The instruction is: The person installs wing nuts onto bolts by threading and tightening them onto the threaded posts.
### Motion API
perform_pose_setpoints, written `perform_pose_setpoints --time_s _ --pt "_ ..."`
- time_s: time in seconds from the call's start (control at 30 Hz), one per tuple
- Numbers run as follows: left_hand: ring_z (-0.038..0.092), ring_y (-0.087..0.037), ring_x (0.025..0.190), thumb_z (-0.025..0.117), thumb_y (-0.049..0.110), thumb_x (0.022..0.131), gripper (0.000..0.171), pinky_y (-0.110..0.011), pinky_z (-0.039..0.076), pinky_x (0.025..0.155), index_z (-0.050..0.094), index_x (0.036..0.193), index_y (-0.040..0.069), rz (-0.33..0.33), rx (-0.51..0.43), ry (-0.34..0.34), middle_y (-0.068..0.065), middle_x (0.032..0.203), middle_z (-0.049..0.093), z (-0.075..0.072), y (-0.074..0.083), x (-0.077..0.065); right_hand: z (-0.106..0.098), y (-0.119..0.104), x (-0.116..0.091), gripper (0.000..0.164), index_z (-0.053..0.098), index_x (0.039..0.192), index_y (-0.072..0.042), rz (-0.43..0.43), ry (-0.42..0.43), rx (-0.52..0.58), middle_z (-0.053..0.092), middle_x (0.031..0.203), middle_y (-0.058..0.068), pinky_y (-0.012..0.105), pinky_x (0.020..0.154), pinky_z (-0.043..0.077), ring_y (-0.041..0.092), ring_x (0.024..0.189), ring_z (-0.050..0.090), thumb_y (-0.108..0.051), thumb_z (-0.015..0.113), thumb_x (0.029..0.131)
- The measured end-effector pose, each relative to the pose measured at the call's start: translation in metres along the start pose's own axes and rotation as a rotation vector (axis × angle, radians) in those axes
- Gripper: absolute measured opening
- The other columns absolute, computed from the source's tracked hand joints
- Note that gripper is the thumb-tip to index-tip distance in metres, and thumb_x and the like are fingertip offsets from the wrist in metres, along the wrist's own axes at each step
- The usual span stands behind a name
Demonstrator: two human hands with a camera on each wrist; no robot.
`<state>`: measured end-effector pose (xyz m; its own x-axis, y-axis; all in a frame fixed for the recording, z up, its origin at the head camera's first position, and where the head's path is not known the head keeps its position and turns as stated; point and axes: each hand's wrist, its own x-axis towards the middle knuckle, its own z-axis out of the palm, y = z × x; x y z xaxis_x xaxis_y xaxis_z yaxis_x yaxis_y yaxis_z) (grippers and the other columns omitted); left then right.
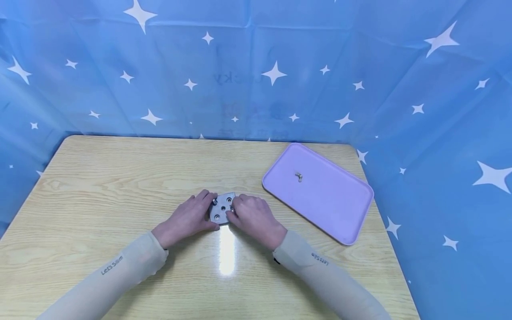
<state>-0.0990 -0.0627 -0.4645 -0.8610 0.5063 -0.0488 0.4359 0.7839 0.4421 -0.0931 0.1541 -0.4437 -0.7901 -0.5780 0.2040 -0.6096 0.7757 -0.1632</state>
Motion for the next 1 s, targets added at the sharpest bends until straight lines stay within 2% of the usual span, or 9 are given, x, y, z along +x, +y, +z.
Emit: perform_pose_setpoints --time_s 0.1,0.2,0.27,0.33,0.43,0.53,0.73,0.87,1.0 --pt "0.063 -0.027 0.102 0.093 0.037 0.075 0.086 -0.061 0.048 0.102 0.054 0.140 -0.005 0.008 0.005 0.001 -0.017 0.121 0.062 0.000 0.000 0.000 -0.003 0.001 -0.002 0.043 0.068 0.088 -0.009 0.025 -0.048 -0.023 0.059 0.076 -0.002 0.024 0.048 0.042 0.010 0.060 0.051 -0.052 0.075 0.091" --pt "0.062 -0.026 0.100 0.093 0.037 0.075 0.085 -0.059 0.050 0.100 0.055 0.139 -0.004 0.015 0.013 0.004 -0.016 0.120 0.062 -0.001 0.000 0.001 -0.012 0.006 -0.002 0.057 0.071 0.112 -0.006 -0.042 -0.102 -0.015 0.068 0.100 0.004 0.030 0.067 0.055 0.016 0.082 0.064 -0.058 0.074 0.090" --pt "0.062 -0.026 0.101 0.093 0.038 0.075 0.084 -0.059 0.050 0.100 0.055 0.138 -0.003 0.013 0.020 0.001 -0.015 0.120 0.061 -0.001 0.000 0.001 -0.019 0.012 -0.001 0.053 0.068 0.129 -0.007 -0.152 -0.136 -0.003 0.068 0.123 0.007 0.035 0.088 0.056 0.021 0.105 0.066 -0.045 0.076 0.093" --pt "0.063 -0.027 0.102 0.093 0.038 0.075 0.084 -0.059 0.050 0.100 0.055 0.138 -0.002 0.007 0.023 -0.004 -0.015 0.120 0.061 -0.002 0.000 0.001 -0.026 0.017 -0.001 0.050 0.063 0.140 -0.010 -0.277 -0.174 0.002 0.062 0.141 0.007 0.039 0.105 0.050 0.023 0.125 0.060 -0.027 0.077 0.095" --pt "0.063 -0.027 0.104 0.093 0.038 0.076 0.083 -0.060 0.048 0.102 0.055 0.139 -0.002 -0.006 0.015 -0.020 -0.015 0.121 0.061 -0.003 0.001 0.001 -0.031 0.020 0.001 0.047 0.064 0.140 -0.014 -0.412 -0.219 -0.035 0.058 0.147 0.002 0.039 0.111 0.045 0.022 0.133 0.056 -0.006 0.074 0.095" --pt "0.063 -0.028 0.106 0.092 0.038 0.077 0.083 -0.061 0.047 0.104 0.055 0.140 -0.002 -0.017 0.002 -0.037 -0.016 0.123 0.061 -0.004 0.002 0.001 -0.031 0.019 0.003 0.040 0.069 0.132 -0.014 -0.465 -0.217 -0.084 0.063 0.141 0.000 0.036 0.109 0.047 0.020 0.129 0.059 -0.001 0.073 0.095" --pt "0.062 -0.027 0.106 0.092 0.037 0.077 0.082 -0.061 0.047 0.104 0.055 0.140 -0.002 -0.027 -0.010 -0.034 -0.015 0.123 0.061 -0.003 0.002 0.002 -0.022 0.015 0.005 0.024 0.076 0.111 -0.013 -0.451 -0.125 -0.089 0.072 0.116 0.001 0.032 0.093 0.055 0.017 0.106 0.067 -0.002 0.077 0.091" --pt "0.061 -0.026 0.103 0.092 0.036 0.076 0.082 -0.061 0.048 0.103 0.056 0.139 -0.002 -0.023 -0.012 -0.020 -0.014 0.121 0.061 -0.003 0.002 0.002 -0.014 0.013 0.005 0.009 0.075 0.100 -0.012 -0.351 -0.084 -0.051 0.070 0.097 0.000 0.030 0.076 0.057 0.014 0.086 0.066 -0.011 0.079 0.092" --pt "0.062 -0.026 0.105 0.093 0.037 0.076 0.084 -0.061 0.047 0.104 0.055 0.139 -0.002 -0.023 -0.007 -0.020 -0.014 0.122 0.061 -0.003 0.002 0.002 -0.009 0.007 0.004 0.009 0.073 0.095 -0.010 -0.198 -0.078 0.037 0.068 0.085 -0.001 0.029 0.062 0.052 0.011 0.070 0.061 -0.016 0.079 0.092"
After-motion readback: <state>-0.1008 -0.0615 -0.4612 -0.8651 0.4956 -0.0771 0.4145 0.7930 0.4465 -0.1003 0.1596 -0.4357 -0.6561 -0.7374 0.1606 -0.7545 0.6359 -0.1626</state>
